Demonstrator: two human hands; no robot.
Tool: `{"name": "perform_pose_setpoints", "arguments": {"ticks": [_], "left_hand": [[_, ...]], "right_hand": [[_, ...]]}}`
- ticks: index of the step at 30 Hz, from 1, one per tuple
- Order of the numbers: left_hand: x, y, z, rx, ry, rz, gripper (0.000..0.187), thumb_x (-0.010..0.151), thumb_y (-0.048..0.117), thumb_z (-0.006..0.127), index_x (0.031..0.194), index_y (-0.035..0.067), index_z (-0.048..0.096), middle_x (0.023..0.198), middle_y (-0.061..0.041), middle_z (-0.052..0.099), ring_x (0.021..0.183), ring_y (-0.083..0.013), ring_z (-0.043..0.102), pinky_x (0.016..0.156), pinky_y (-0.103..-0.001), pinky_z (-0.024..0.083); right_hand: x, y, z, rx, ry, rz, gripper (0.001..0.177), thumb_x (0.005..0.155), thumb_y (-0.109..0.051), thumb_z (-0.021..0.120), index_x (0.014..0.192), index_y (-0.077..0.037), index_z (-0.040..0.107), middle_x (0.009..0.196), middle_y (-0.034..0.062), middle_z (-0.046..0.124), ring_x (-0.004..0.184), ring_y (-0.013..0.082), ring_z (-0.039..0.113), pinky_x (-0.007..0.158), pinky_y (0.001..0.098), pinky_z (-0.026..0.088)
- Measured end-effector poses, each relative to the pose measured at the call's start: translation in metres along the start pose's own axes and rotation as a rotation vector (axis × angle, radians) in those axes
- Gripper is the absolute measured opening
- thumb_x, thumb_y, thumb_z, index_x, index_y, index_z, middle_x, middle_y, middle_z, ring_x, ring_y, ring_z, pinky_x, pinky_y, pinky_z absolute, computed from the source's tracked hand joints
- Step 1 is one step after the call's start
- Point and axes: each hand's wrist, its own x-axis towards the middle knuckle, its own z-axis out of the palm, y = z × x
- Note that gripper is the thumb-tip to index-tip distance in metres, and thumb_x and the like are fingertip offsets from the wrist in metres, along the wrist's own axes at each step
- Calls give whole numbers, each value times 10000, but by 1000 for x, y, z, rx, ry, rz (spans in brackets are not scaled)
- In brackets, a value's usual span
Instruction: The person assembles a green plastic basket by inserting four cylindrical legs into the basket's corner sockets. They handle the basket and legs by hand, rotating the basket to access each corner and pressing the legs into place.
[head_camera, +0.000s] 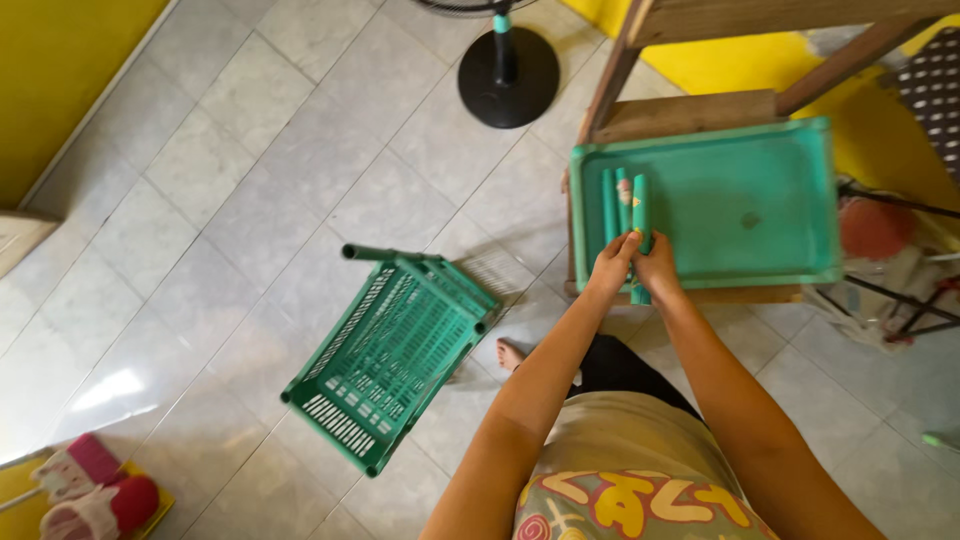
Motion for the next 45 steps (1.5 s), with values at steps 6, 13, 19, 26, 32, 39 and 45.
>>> {"name": "perform_pose_setpoints", "arguments": {"ticks": [6, 13, 19, 26, 32, 39, 45], "left_hand": [[56, -15, 54, 110, 12, -107, 697, 996, 575, 543, 1383, 4, 642, 1301, -166, 689, 1232, -231, 606, 1054, -332, 437], [71, -23, 51, 54, 42, -188, 684, 987, 587, 528, 1400, 50, 619, 1341, -125, 653, 1252, -210, 577, 1069, -329, 411], [60, -28, 30, -58, 161, -215, 668, 983, 537, 610, 1371, -6, 647, 1239, -141, 683, 1124, -224, 631, 968, -336, 467], [-20, -34, -71, -400, 480, -16, 459, 985, 402, 651, 1235, 17, 672, 1125, -38, 706, 1038, -124, 644, 877, -319, 513], [-87, -31, -187, -628, 781, 178, 364, 1004, 332, 632, 1202, 29, 669, 1037, -31, 706, 921, -139, 644, 790, -304, 530], [-174, -36, -276, -623, 933, -57, 414, 942, 380, 665, 1216, 70, 664, 1045, 2, 695, 927, -120, 635, 760, -318, 512], [-201, -45, -298, -610, 867, -136, 464, 917, 408, 691, 1256, 95, 649, 1116, -4, 682, 968, -136, 620, 775, -331, 528]], "right_hand": [[56, 11, -33, -303, 167, -96, 529, 914, -206, 707, 1371, 13, 554, 1264, 218, 655, 1156, 324, 633, 951, 407, 503], [77, 21, -29, -437, 157, -113, 530, 885, -194, 745, 1355, -4, 587, 1275, 225, 669, 1195, 352, 635, 995, 418, 493], [76, 17, -31, -401, 76, -220, 487, 789, -25, 781, 1245, 5, 613, 1204, 192, 685, 1125, 318, 668, 953, 398, 526], [25, -7, 74, -363, -152, -532, 293, 901, 3, 680, 1191, -14, 645, 1172, 169, 676, 1073, 279, 682, 868, 366, 582], [-56, -16, 210, -310, -640, -528, 214, 906, -32, 667, 1120, -30, 666, 1098, 119, 715, 1001, 241, 716, 839, 365, 584], [-94, -5, 311, -436, -697, -633, 244, 865, -41, 697, 1107, -22, 666, 1065, 137, 714, 945, 264, 708, 843, 384, 561], [-94, -5, 347, -600, -684, -668, 250, 900, -100, 675, 1144, -48, 687, 1094, 155, 713, 1022, 323, 686, 893, 427, 548]]}}
